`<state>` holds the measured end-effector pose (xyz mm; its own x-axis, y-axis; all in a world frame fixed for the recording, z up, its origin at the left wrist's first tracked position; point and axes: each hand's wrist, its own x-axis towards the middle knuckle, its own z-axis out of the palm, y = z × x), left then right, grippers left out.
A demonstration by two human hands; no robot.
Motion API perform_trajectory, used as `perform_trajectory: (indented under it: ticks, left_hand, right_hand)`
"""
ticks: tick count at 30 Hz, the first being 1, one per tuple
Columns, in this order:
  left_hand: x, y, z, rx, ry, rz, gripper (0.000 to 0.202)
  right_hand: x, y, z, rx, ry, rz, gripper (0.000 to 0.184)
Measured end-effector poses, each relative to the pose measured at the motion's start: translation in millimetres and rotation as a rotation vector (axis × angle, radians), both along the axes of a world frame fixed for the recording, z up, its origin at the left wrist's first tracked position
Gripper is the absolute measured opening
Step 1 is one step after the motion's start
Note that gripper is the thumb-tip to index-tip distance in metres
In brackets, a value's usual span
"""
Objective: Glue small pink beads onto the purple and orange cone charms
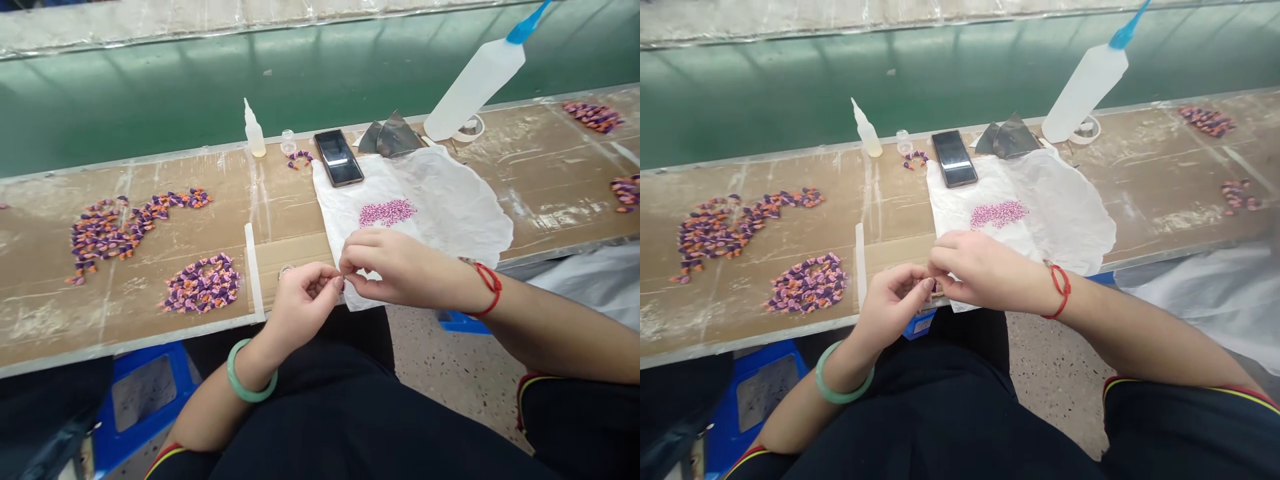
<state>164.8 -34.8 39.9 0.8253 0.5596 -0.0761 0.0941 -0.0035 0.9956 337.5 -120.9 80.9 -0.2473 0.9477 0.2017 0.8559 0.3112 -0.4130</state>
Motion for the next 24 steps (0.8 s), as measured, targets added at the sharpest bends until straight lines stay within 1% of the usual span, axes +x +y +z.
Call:
perform_trajectory:
  ticks: [5,8,13,17,20,24]
  left_hand:
    - [-0.5,-1.9,1.0,-0.028,-0.026,0.029,0.015]
    - [-2.4,-1.8,0.9,-0.074,-0.043,0.055,0.015]
    - [-10.9,2.9,0.0,-0.078,-0.089,0.149,0.019]
    - [-20.7,6.9,2.0,-0.032,-0.163,0.237,0.021]
    - [-26.6,10.0,5.9,-0.028,-0.218,0.288,0.020]
    - [-32.7,12.2,10.9,0.006,-0.269,0.311,0.019]
  right_hand:
    - [-8.9,1.8,1.8,0.042,-0.049,0.026,0.016]
    - [-15.2,4.4,-0.4,0.082,-0.007,0.014,0.018]
    - [-23.2,15.3,-5.2,0.030,0.207,-0.069,0.017]
    - [-31.9,23.3,1.7,-0.060,0.362,-0.126,0.019]
    - [-38.5,28.6,8.2,-0.124,0.467,-0.144,0.020]
    - [-45.6,32.0,11.6,-0.097,0.547,-0.153,0.014]
